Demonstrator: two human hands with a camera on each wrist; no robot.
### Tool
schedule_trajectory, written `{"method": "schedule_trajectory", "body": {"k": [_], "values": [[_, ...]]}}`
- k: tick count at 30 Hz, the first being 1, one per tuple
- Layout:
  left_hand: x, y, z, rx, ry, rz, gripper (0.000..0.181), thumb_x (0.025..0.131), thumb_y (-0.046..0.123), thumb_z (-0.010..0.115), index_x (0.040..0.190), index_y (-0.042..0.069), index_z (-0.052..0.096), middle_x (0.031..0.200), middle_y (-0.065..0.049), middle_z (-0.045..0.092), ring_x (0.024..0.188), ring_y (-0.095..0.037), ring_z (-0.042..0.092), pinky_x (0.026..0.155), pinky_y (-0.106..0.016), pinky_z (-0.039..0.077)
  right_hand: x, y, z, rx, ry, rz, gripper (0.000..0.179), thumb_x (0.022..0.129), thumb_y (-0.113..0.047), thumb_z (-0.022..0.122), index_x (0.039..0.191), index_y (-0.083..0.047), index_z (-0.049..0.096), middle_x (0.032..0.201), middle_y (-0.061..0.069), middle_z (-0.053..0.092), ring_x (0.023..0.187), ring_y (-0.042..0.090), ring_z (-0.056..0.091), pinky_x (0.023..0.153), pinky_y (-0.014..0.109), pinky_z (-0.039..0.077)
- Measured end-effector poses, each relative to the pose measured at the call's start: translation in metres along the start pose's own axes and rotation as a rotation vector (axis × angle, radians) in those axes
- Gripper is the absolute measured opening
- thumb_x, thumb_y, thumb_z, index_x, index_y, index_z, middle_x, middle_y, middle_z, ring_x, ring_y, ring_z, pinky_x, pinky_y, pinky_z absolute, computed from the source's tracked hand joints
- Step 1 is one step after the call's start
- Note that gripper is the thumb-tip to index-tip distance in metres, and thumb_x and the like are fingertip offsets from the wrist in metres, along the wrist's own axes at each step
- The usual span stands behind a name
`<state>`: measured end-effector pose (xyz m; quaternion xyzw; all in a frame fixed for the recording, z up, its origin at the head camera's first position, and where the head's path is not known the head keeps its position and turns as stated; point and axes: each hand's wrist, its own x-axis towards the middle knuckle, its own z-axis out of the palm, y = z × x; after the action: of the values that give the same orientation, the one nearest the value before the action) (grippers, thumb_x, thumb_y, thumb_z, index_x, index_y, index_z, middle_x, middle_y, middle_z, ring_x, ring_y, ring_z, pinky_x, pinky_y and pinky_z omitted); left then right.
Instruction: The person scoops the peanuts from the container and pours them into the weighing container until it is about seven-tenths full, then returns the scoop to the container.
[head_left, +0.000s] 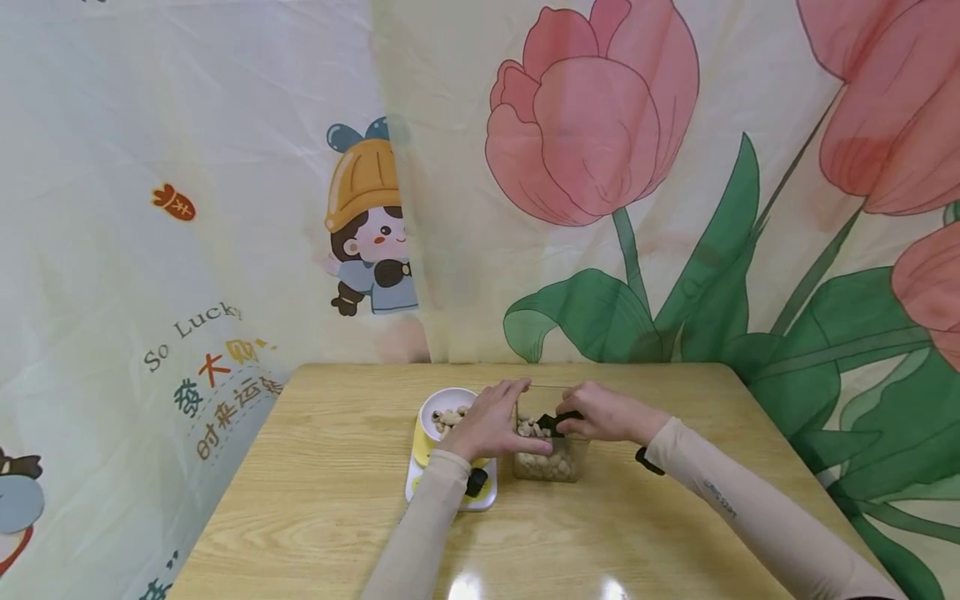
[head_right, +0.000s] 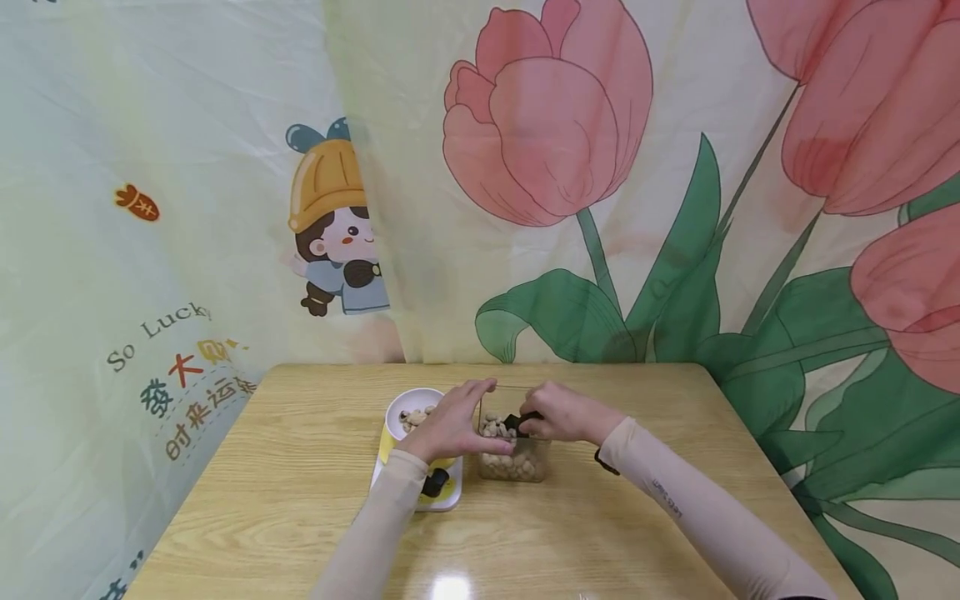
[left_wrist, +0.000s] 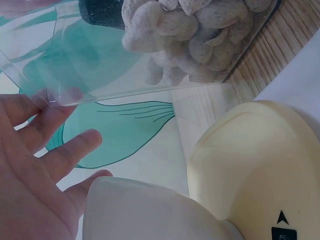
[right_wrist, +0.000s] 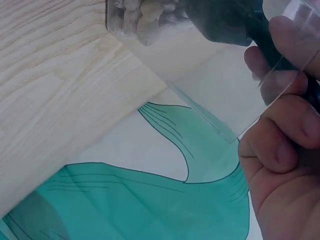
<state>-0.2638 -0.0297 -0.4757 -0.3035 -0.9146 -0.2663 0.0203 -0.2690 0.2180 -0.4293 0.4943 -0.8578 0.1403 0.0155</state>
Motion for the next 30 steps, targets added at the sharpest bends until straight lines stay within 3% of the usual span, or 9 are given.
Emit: {"method": "schedule_trajectory", "body": {"k": [3,8,11,22,30], "values": [[0.000,0.001,-0.002,-0.013,0.003,-0.007,0.113,0.070,0.075,0.077,0.159,0.023,0.032,0.156,-0.001,0.041,0.142,-0.025,0.039,0.118,-0.049,0.031,-0.001,0.000,-0.003,0.019,0.034,0.012,0.010,0.093,-0.012,0.075,0.095,-0.003,0.077,0.078,-0.006,0.062,0.067,0.001,0.055,0.059,0.020,0.051],[0.000,0.001,-0.004,-0.006,-0.003,-0.017,0.116,0.068,0.080,0.074,0.160,0.025,0.030,0.158,0.001,0.039,0.145,-0.023,0.036,0.119,-0.048,0.028,-0.003,-0.002,-0.005,0.053,0.034,0.098,0.017,0.096,-0.017,0.073,0.103,-0.003,0.078,0.089,0.001,0.072,0.078,0.006,0.066,0.067,0.025,0.057],[0.000,0.001,-0.005,-0.004,-0.003,-0.018,0.116,0.068,0.081,0.073,0.160,0.025,0.029,0.158,0.002,0.038,0.145,-0.022,0.035,0.121,-0.047,0.025,-0.006,-0.002,-0.004,0.083,0.041,0.147,0.020,0.097,-0.021,0.071,0.105,-0.004,0.078,0.093,0.000,0.073,0.081,0.006,0.066,0.069,0.027,0.058],[0.000,-0.001,-0.002,-0.006,-0.006,-0.017,0.115,0.068,0.081,0.074,0.160,0.025,0.030,0.157,0.002,0.040,0.144,-0.021,0.037,0.120,-0.045,0.027,-0.019,-0.003,0.008,0.154,0.165,0.194,0.022,0.098,-0.028,0.070,0.109,-0.011,0.079,0.098,-0.008,0.073,0.088,0.006,0.067,0.077,0.033,0.058],[-0.001,-0.001,-0.001,-0.033,-0.013,-0.028,0.113,0.070,0.076,0.076,0.160,0.027,0.029,0.159,0.003,0.038,0.145,-0.022,0.035,0.119,-0.048,0.028,-0.030,-0.005,0.013,0.254,0.235,0.305,0.026,0.097,-0.031,0.071,0.116,-0.014,0.077,0.108,-0.008,0.073,0.098,0.011,0.067,0.083,0.036,0.058]]}}
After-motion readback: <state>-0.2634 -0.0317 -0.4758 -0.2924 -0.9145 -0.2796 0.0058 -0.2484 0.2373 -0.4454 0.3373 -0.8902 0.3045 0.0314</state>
